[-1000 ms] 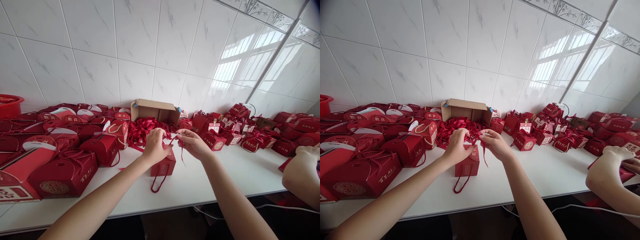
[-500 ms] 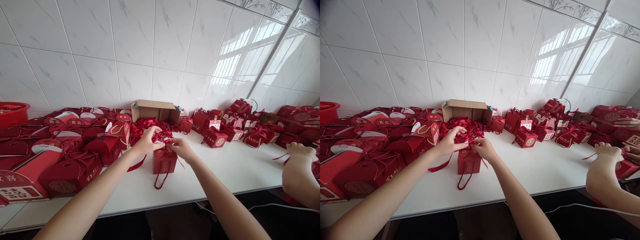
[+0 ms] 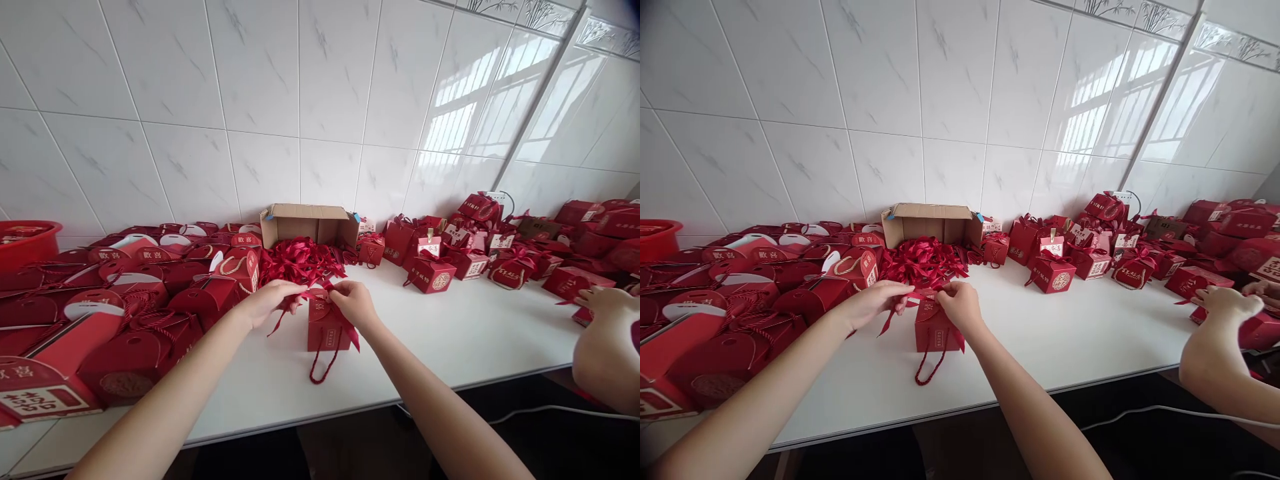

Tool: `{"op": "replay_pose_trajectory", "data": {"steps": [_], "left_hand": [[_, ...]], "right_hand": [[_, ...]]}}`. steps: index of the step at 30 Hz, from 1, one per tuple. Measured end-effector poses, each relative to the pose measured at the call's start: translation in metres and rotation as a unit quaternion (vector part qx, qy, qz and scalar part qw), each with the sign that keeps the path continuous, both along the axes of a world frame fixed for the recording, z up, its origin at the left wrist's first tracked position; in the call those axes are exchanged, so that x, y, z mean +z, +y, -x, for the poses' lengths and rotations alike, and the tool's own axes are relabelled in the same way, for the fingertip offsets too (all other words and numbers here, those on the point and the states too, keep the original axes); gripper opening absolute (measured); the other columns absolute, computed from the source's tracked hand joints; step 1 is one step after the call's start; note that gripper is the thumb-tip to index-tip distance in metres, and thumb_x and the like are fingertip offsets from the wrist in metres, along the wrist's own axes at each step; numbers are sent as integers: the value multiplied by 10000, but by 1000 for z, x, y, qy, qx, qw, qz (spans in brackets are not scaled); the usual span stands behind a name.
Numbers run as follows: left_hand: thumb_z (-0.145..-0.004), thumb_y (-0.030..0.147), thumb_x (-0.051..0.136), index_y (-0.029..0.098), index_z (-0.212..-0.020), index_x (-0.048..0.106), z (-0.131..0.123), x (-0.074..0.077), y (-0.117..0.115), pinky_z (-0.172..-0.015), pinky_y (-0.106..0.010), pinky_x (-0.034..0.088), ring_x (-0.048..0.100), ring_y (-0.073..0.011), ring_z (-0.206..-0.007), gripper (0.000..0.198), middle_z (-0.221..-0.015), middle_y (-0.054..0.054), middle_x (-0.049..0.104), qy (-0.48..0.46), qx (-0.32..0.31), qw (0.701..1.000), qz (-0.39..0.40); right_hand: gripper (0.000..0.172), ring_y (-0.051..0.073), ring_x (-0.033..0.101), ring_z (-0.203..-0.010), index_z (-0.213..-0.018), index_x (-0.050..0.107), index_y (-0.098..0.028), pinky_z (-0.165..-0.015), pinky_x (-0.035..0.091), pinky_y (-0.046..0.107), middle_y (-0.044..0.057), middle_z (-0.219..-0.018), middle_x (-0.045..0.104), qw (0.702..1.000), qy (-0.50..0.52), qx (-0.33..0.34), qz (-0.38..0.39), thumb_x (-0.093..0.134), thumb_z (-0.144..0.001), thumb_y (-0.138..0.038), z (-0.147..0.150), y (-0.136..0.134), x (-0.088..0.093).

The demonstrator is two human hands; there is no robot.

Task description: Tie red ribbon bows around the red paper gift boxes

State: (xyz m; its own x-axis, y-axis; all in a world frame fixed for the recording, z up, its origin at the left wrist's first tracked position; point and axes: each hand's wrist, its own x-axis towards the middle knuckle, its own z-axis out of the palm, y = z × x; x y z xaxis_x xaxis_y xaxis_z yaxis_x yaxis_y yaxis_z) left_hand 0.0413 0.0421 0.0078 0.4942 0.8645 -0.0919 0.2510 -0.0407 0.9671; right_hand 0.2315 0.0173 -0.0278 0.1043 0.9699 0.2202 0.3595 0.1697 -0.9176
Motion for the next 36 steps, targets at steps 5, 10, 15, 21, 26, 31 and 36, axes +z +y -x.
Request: {"op": "replay_pose_trajectory", "data": {"steps": [5,10,15,21,26,31,36], "left_hand": [[-742,472,679,151,-635,674,-24,39,-7,-661,-281,445,563,-142,-610,338,-594,-22,621,-1,-46,998,-50],[-762,609,606,173,-943,723,-52,47,9,-758,-301,480,647,-201,-845,486,-905,-80,711,-28,-73,993,-83],[-738,630,609,180,-972,718,-43,22,13,-736,-303,495,647,-217,-867,519,-897,-73,714,0,-35,986,-164],[-701,463,706,167,-820,745,-25,-16,6,-781,-357,511,662,-246,-849,321,-858,-72,749,14,45,974,-221],[-723,408,684,166,-838,716,-27,-30,6,-763,-329,519,656,-212,-817,270,-863,-57,738,-7,62,968,-244],[-687,328,699,161,-799,693,-31,-33,4,-716,-302,526,647,-191,-769,201,-811,-47,726,-22,69,965,-250],[-702,301,674,160,-765,677,-34,-35,2,-688,-292,520,641,-183,-733,154,-778,-45,717,-31,78,963,-254]], "right_hand": [[102,129,473,-565,-606,625,-197,-554,336,254,-26,-565,575,999,-39,28,-26,542,-664,-209,3,-3,3],[276,96,327,-473,-530,493,-200,-466,244,242,-58,-482,404,996,-30,76,-23,580,-728,-371,0,-11,2],[352,96,313,-485,-537,443,-205,-470,233,243,-47,-513,393,997,16,74,-35,512,-794,-436,-2,-9,-4],[317,98,342,-479,-586,433,-214,-469,260,237,-59,-513,400,995,63,65,-41,580,-756,-436,-2,-7,-8],[339,130,502,-550,-803,383,-244,-541,388,245,-47,-628,588,991,113,45,-60,641,-714,-445,-1,-5,-11],[288,139,544,-544,-769,461,-232,-537,417,248,-32,-615,631,991,96,58,-72,653,-725,-443,-3,-6,-12],[173,175,612,-667,-861,691,-210,-665,483,303,36,-779,711,995,0,11,-98,610,-793,-346,-3,-14,-10]]}}
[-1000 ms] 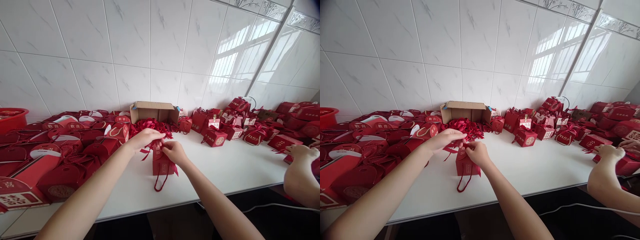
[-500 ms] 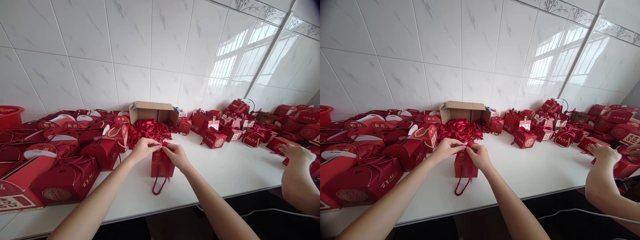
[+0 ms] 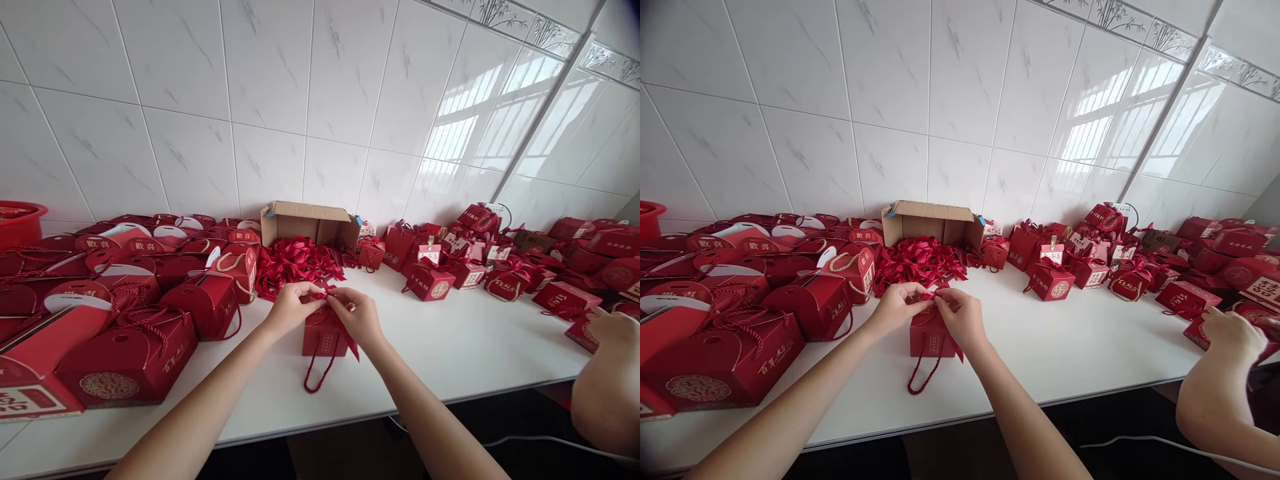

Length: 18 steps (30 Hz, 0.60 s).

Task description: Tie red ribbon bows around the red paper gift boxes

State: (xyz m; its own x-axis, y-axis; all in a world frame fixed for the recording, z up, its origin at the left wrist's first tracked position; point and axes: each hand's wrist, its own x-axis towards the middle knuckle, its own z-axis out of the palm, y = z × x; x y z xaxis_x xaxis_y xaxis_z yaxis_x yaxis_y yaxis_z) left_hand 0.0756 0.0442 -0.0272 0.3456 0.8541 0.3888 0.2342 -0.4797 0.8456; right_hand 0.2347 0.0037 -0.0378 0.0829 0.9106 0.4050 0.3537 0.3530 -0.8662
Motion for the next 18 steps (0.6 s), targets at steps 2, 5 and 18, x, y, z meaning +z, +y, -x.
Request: {"op": "replay_pose_trajectory", "data": {"steps": [2,5,18], "left_hand": [[-716,303,661,161,-753,673,-1,-1,-1,-677,-287,513,636,-182,-727,148,-766,-42,709,-1,2,1000,-5],[-725,309,663,160,-742,670,-2,-3,-2,-673,-288,501,626,-183,-720,150,-757,-42,701,0,11,1000,-12],[-795,292,590,177,-812,611,-6,-11,0,-767,-310,508,635,-182,-812,118,-828,-37,670,-30,-5,999,-26]], "right_hand": [[171,177,611,-680,-886,728,-221,-690,494,313,41,-820,706,999,-47,-13,-14,625,-794,-321,0,-2,0],[140,185,613,-721,-873,752,-234,-719,502,320,49,-834,671,994,-98,-36,-29,649,-782,-258,0,-4,-2],[247,272,437,-1279,-705,699,-195,-971,410,393,90,-1336,540,994,-58,81,52,571,-821,-372,-5,4,0]]}}
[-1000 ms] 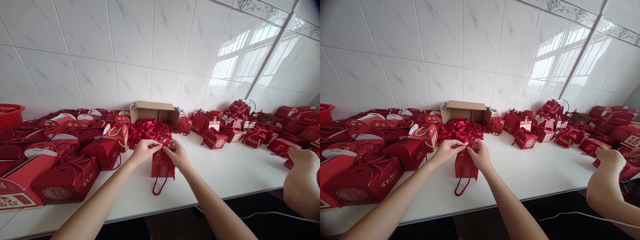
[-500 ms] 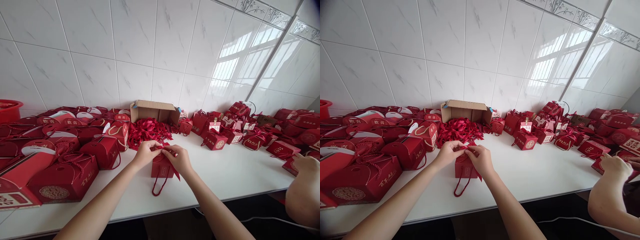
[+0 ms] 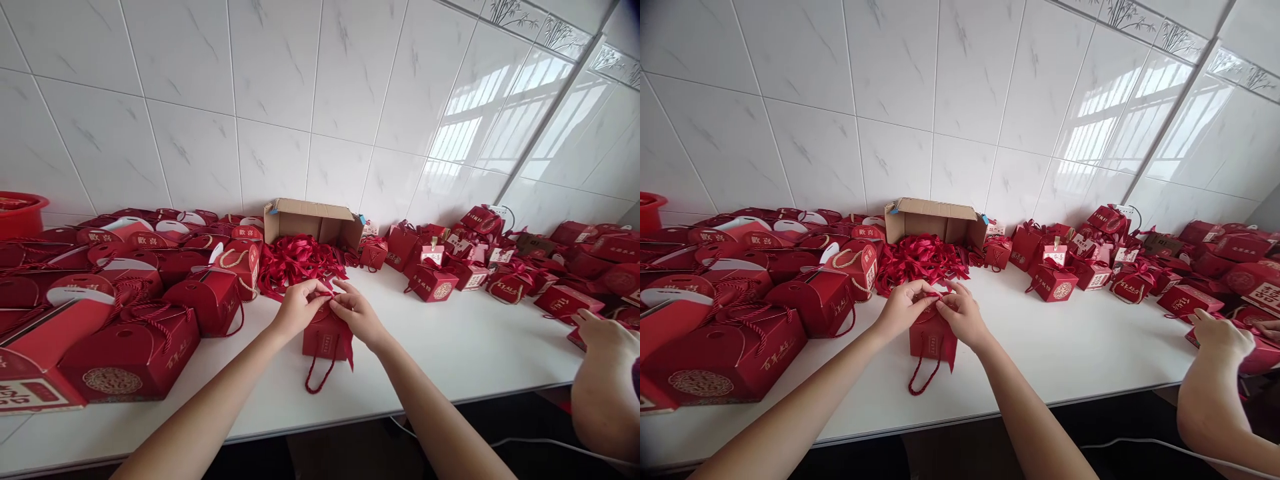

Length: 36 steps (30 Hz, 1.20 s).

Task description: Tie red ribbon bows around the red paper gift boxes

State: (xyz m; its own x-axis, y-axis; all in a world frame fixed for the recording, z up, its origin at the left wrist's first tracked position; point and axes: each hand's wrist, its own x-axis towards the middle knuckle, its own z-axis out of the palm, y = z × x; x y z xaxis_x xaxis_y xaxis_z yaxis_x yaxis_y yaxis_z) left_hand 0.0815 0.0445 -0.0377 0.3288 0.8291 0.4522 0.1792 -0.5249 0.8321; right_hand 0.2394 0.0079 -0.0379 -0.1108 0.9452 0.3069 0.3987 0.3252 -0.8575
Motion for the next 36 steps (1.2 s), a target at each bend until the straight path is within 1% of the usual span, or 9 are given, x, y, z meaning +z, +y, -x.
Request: {"op": "replay_pose_trajectory", "data": {"steps": [4,13,17,22,26,28,30,33,36], "left_hand": [[-792,329,615,180,-953,571,3,-1,5,-739,-293,511,633,-176,-837,224,-915,-51,658,-10,12,1000,10],[-715,382,690,191,-791,724,15,7,-3,-767,-324,501,653,-236,-857,209,-888,-69,737,53,5,998,29],[-728,394,679,184,-799,731,18,11,-3,-692,-311,499,653,-224,-773,227,-821,-60,741,73,-4,996,42],[-772,388,635,199,-817,704,22,14,-4,-665,-291,495,636,-202,-765,206,-834,-47,723,91,-43,994,39],[-782,393,611,195,-825,678,23,16,-4,-650,-290,489,620,-195,-753,213,-823,-47,701,104,-60,992,32],[-782,380,604,194,-822,666,23,18,-4,-656,-284,483,614,-190,-761,200,-832,-42,692,113,-65,991,27],[-780,361,596,195,-832,659,23,21,-3,-648,-275,476,610,-181,-749,185,-844,-36,688,125,-72,989,22],[-761,312,594,194,-827,656,22,29,-3,-651,-275,465,604,-175,-729,149,-836,-27,687,149,-83,985,14],[-729,264,601,196,-789,648,21,37,-3,-685,-285,455,596,-181,-743,102,-806,-17,677,169,-88,982,1]], "right_hand": [[308,265,553,-1115,-704,706,-197,-889,452,370,95,-1103,665,998,56,-29,-3,556,-819,-441,6,-1,-5],[301,241,630,-932,-730,744,-210,-765,483,328,57,-1028,696,996,48,-67,26,543,-820,-415,10,-11,5],[216,236,650,-899,-803,753,-251,-805,472,350,25,-936,736,996,-44,-77,18,545,-824,-303,1,-18,12],[298,239,632,-925,-918,710,-280,-869,395,397,21,-921,740,962,-226,-107,-108,519,-784,-96,-6,-31,20],[234,212,600,-675,-998,660,-260,-771,387,376,12,-669,687,940,-312,-101,-98,615,-776,-201,-5,-44,40],[241,190,559,-577,-1010,656,-250,-661,394,334,9,-608,653,948,-302,-81,-59,635,-792,-351,-4,-45,49],[296,180,571,-597,-1025,655,-239,-602,401,309,42,-737,690,964,-255,-67,-45,577,-832,-449,-4,-37,53],[240,159,611,-687,-992,650,-216,-625,445,285,55,-943,695,987,-153,-29,-29,562,-843,-383,-4,-15,50],[85,138,592,-649,-780,613,-182,-593,444,258,22,-778,668,995,-96,-1,4,598,-794,-265,-8,0,44]]}}
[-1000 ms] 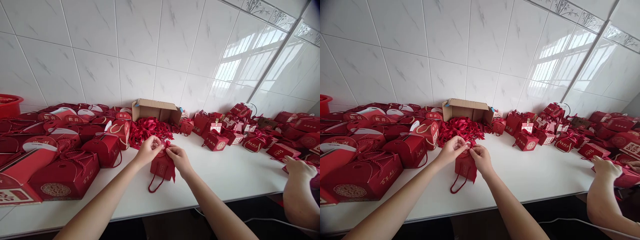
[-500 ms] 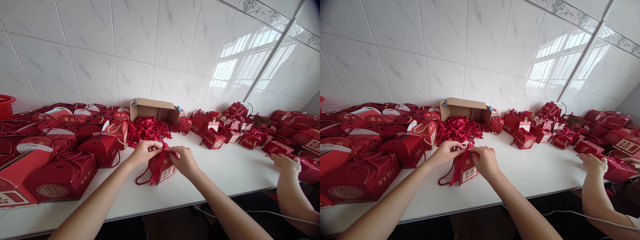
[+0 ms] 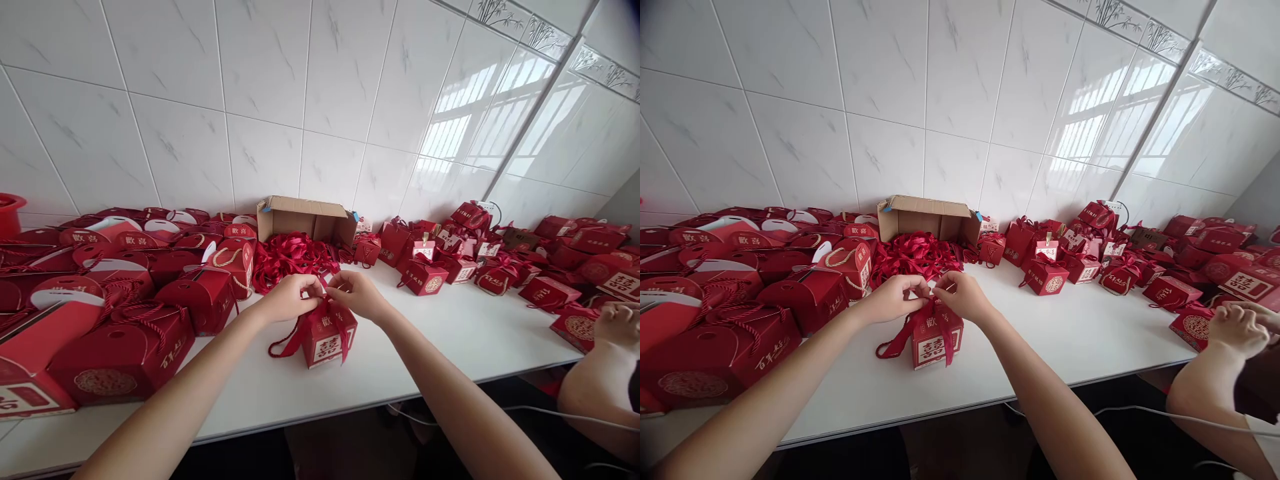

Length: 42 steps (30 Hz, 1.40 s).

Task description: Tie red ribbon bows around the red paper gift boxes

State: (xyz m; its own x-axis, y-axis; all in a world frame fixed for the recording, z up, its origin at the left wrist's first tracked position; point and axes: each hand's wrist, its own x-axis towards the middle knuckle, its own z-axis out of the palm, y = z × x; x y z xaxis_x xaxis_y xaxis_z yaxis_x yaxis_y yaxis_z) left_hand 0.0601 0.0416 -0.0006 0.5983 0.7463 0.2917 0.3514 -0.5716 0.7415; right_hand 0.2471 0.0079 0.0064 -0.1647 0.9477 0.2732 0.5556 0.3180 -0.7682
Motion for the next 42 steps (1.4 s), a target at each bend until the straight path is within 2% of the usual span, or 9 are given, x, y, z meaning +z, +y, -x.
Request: {"op": "replay_pose_trajectory", "data": {"steps": [2,5,9,14,20,25,29,34,42], "left_hand": [[-714,254,605,199,-782,648,0,4,1,-695,-288,455,596,-186,-755,97,-807,-17,676,10,-6,1000,-4],[-697,260,619,198,-776,658,-1,9,2,-676,-285,458,602,-189,-747,108,-807,-20,680,25,-15,1000,0],[-691,261,622,196,-790,665,-2,12,8,-650,-277,457,601,-181,-724,126,-791,-19,673,45,-26,999,14],[-689,257,625,189,-800,667,0,14,20,-647,-274,466,613,-187,-759,137,-807,-30,678,72,-45,996,35],[-691,279,649,183,-801,659,-2,23,27,-614,-257,463,618,-174,-736,147,-817,-36,688,91,-41,994,50],[-696,234,615,175,-754,607,-8,15,31,-625,-263,444,583,-170,-709,83,-753,-29,637,84,-7,996,36],[-714,214,578,197,-883,637,-3,11,30,-556,-238,384,505,-138,-624,180,-687,16,550,108,-41,992,51],[-711,284,608,198,-798,614,4,15,26,-618,-242,406,524,-151,-703,122,-775,4,582,145,-82,983,71],[-684,390,678,210,-811,575,4,16,31,-684,-259,400,510,-178,-809,243,-904,-10,533,188,-86,976,72]], "right_hand": [[56,124,559,-613,-747,577,-182,-579,435,249,-8,-696,621,1000,5,8,-10,608,-772,-222,-4,1,-2],[50,123,540,-652,-834,595,-190,-623,446,255,-10,-742,609,995,-31,56,-75,582,-787,-179,-9,-6,-4],[260,139,540,-723,-996,674,-217,-687,456,278,41,-886,623,975,-141,102,-139,486,-846,-120,-14,-14,-9],[481,134,475,-667,-1204,651,-259,-626,430,258,46,-830,517,952,-240,106,-156,397,-856,-45,-16,-12,-19],[456,152,412,-692,-1182,673,-301,-613,382,260,41,-806,423,927,-293,130,-194,466,-864,-48,-15,-9,-26],[404,166,397,-697,-1104,718,-288,-606,365,273,41,-784,401,921,-285,145,-222,470,-878,-62,-12,-9,-31],[368,166,400,-692,-1050,737,-300,-591,363,269,37,-773,394,926,-258,154,-228,488,-887,-84,-13,-9,-34],[374,163,424,-702,-1062,728,-317,-610,393,276,34,-787,407,932,-227,162,-233,499,-882,-82,-16,-8,-36],[385,185,478,-768,-1081,718,-326,-663,455,310,44,-835,436,929,-220,177,-239,491,-884,-84,-18,-7,-39]]}}
